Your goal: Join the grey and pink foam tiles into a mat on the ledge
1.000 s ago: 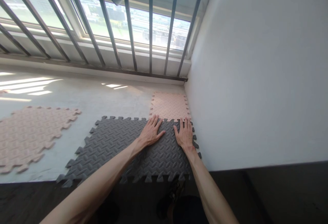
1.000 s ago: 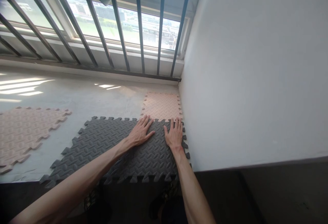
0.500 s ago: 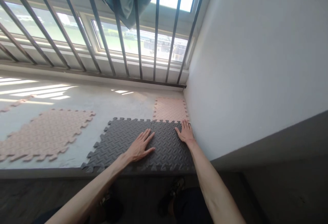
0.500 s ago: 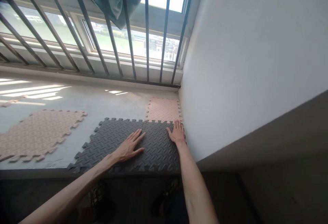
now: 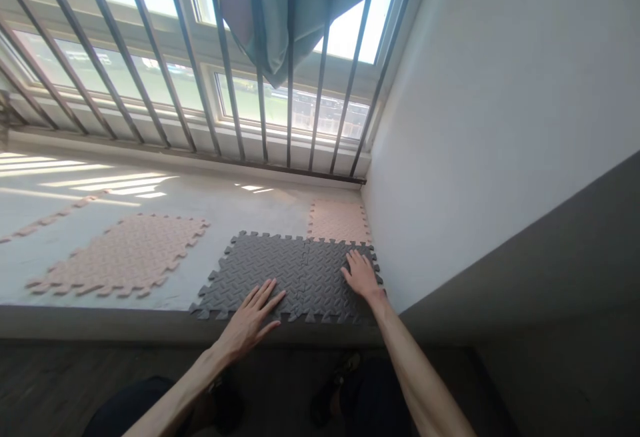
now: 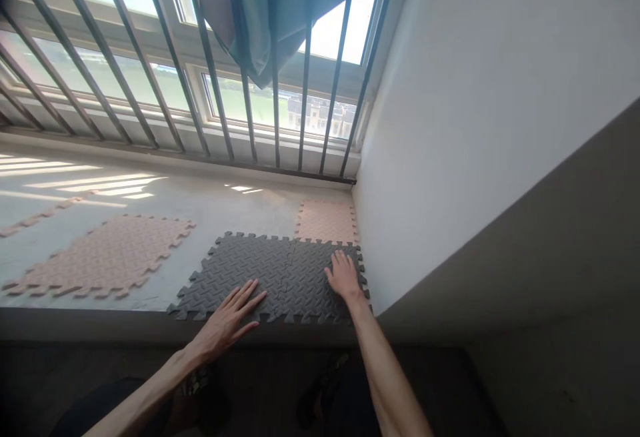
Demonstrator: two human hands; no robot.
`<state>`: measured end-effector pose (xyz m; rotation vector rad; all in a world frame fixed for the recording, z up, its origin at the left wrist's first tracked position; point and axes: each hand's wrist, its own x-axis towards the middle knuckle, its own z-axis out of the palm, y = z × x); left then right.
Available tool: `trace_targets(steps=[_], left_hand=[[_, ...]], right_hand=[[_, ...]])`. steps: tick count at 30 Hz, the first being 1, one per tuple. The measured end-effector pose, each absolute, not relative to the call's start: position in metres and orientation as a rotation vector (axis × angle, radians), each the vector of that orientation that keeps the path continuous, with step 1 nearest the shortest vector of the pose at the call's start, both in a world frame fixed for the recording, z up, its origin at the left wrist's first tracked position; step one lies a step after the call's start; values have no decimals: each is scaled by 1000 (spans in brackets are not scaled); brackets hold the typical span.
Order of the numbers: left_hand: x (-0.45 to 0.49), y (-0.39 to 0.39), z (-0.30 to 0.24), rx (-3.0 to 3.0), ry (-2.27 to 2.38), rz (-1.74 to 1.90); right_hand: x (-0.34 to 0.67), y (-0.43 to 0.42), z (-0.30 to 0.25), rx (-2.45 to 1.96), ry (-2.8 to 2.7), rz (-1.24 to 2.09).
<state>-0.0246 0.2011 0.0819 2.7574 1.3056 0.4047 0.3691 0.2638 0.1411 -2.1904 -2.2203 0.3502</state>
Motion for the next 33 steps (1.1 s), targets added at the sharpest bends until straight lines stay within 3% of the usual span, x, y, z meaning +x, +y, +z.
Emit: trace_targets(steps=[3, 7, 14, 23, 30, 33], left_hand=[[-25, 198, 79, 2735, 1315, 474], [-21, 199, 73, 2716, 1359, 516], [-2, 218, 63, 2721, 1388, 515], [-3, 212, 84, 2611, 1377, 465], [-155, 237, 105, 2140, 1971, 910], [-252, 245, 114, 1638, 2444, 849]], right_hand=[[350, 193, 120, -1804, -2247, 222], [347, 141, 102, -1765, -2165, 212], [368, 165, 111, -1826, -2229, 166], [379, 173, 78, -1772, -2192, -1], [377, 128, 83, -1518, -2085, -51], [373, 94, 72, -1398, -2147, -55]])
